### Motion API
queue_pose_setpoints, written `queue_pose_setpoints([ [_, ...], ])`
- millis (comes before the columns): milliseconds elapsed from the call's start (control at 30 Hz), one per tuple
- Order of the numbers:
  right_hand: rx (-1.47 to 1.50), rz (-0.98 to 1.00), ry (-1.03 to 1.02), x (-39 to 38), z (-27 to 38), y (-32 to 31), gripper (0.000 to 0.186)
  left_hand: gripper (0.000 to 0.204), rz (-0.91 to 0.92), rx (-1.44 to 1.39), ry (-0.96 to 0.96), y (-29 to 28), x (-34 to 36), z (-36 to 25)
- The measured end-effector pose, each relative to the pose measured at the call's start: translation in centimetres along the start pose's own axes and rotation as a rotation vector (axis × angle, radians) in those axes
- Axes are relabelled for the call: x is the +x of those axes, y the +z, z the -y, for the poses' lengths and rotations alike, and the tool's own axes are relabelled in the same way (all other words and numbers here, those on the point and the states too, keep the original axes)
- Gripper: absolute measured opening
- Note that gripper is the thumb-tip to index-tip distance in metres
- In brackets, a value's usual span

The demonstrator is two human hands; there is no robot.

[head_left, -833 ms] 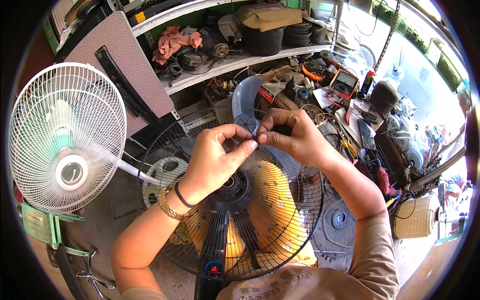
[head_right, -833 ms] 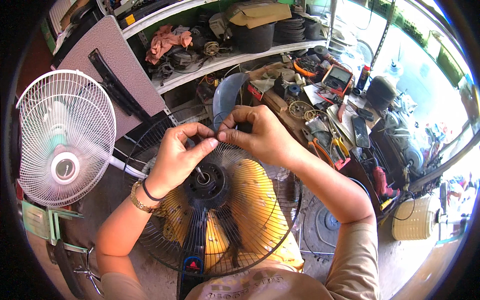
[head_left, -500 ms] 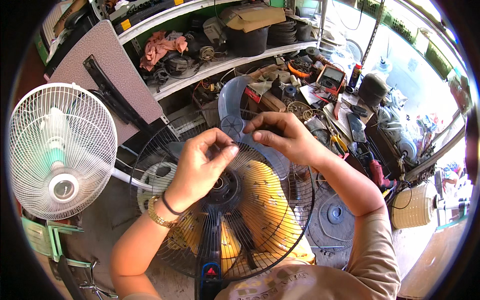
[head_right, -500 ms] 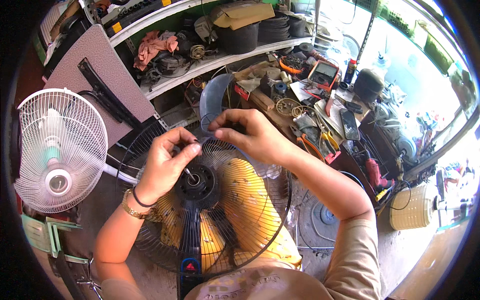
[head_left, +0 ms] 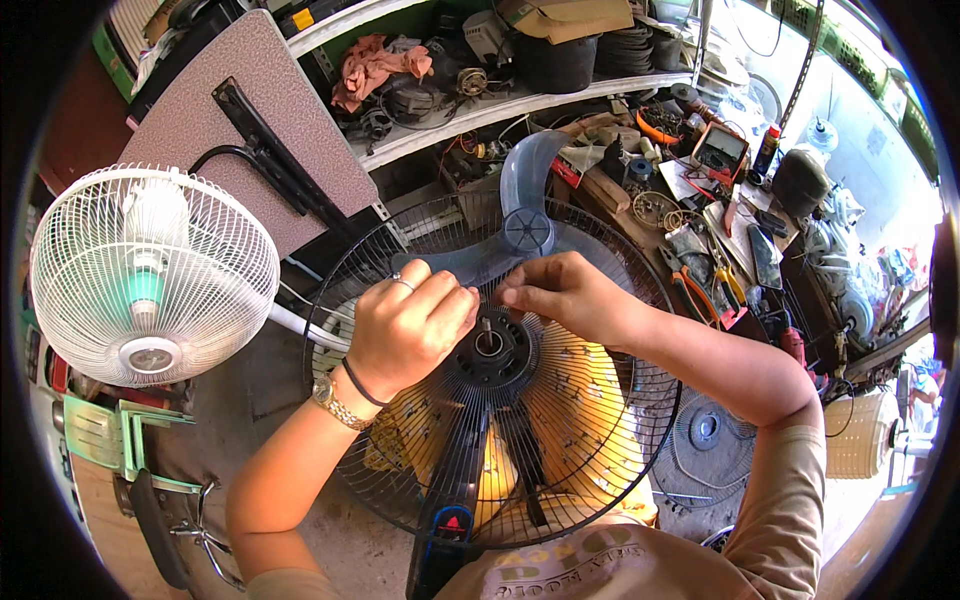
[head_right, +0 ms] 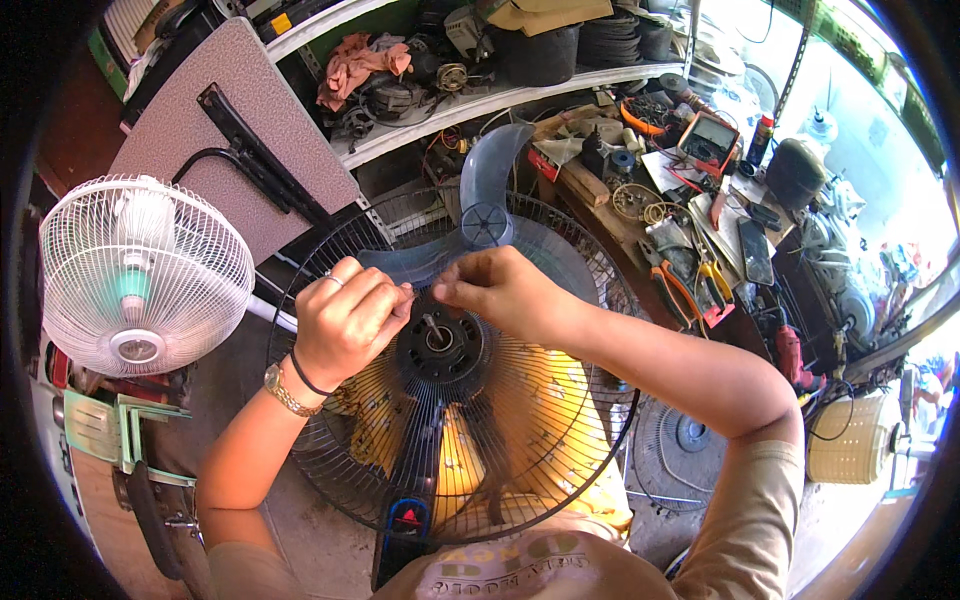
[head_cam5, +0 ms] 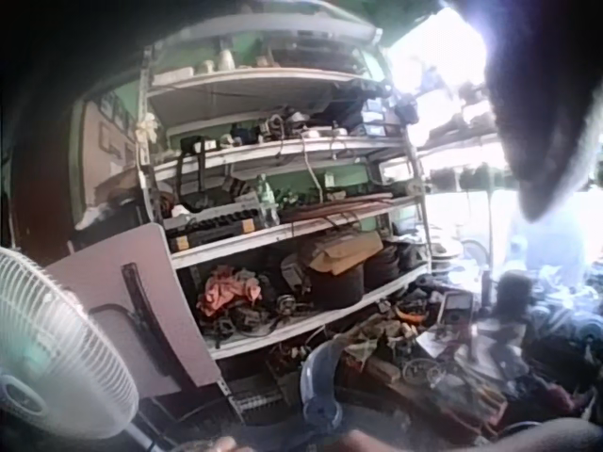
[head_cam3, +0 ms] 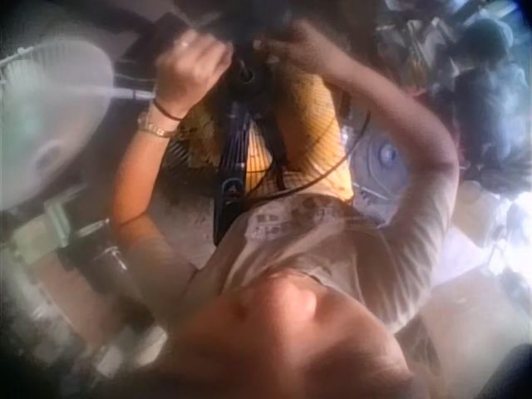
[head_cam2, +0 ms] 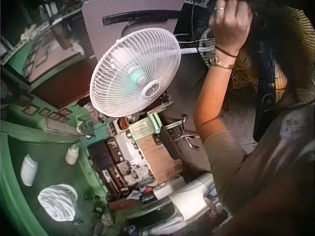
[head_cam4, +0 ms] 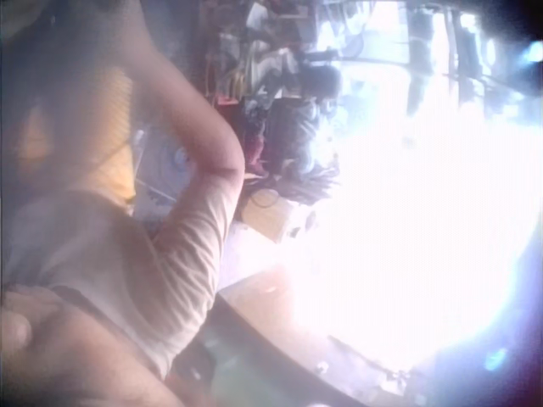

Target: The person removes screws from a fan motor housing using a screwdriver, detaches the motor, and then uses pliers to secure parts on the motor shaft before attaching a fan blade and a knob.

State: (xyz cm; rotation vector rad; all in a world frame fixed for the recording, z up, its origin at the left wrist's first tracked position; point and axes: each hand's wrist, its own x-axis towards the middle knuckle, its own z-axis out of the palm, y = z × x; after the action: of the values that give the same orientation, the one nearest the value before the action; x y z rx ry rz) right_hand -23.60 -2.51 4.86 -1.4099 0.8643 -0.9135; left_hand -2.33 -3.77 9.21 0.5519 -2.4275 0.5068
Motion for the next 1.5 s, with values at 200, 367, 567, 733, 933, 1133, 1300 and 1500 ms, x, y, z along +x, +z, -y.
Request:
queue_pose_setpoints([
  [200, 0.121, -0.040, 0.168, 1.1, 0.6, 0.9, 0.018, 0.011, 0.014, 0.138, 0.047, -0.2, -0.2, -0.1],
  [367, -0.269, -0.036, 0.016, 2.1, 0.0, -0.9, 0.021, 0.010, 0.066, -0.196, -0.316, 0.1, 0.0, 0.1],
  [567, -0.471, 0.176, 0.235, 3.2, -2.2, -1.9, 0.022, 0.014, 0.464, -0.862, -0.881, 1.7, -2.8, 1.7],
  [733, -0.406, 0.290, 0.384, 4.1, -1.6, -0.6, 0.022, 0.019, 0.680, -1.249, -1.109, 3.6, -4.6, 2.0],
  [933, -0.392, 0.346, 0.423, 4.4, -2.0, -0.6, 0.025, 0.019, 0.766, -1.340, -1.166, 4.3, -3.9, 1.8],
  [1133, -0.365, 0.357, 0.469, 4.5, -2.0, -0.5, 0.023, 0.020, 0.852, -1.289, -1.158, 4.9, -3.3, 2.1],
  [1300, -0.317, 0.360, 0.442, 4.4, -2.8, -0.6, 0.022, 0.019, 0.952, -1.229, -1.143, 4.9, -2.7, 2.4],
  [1500, -0.207, 0.386, 0.524, 4.5, -3.4, -0.9, 0.022, 0.018, 1.009, -1.209, -1.155, 4.7, -2.3, 2.5],
])
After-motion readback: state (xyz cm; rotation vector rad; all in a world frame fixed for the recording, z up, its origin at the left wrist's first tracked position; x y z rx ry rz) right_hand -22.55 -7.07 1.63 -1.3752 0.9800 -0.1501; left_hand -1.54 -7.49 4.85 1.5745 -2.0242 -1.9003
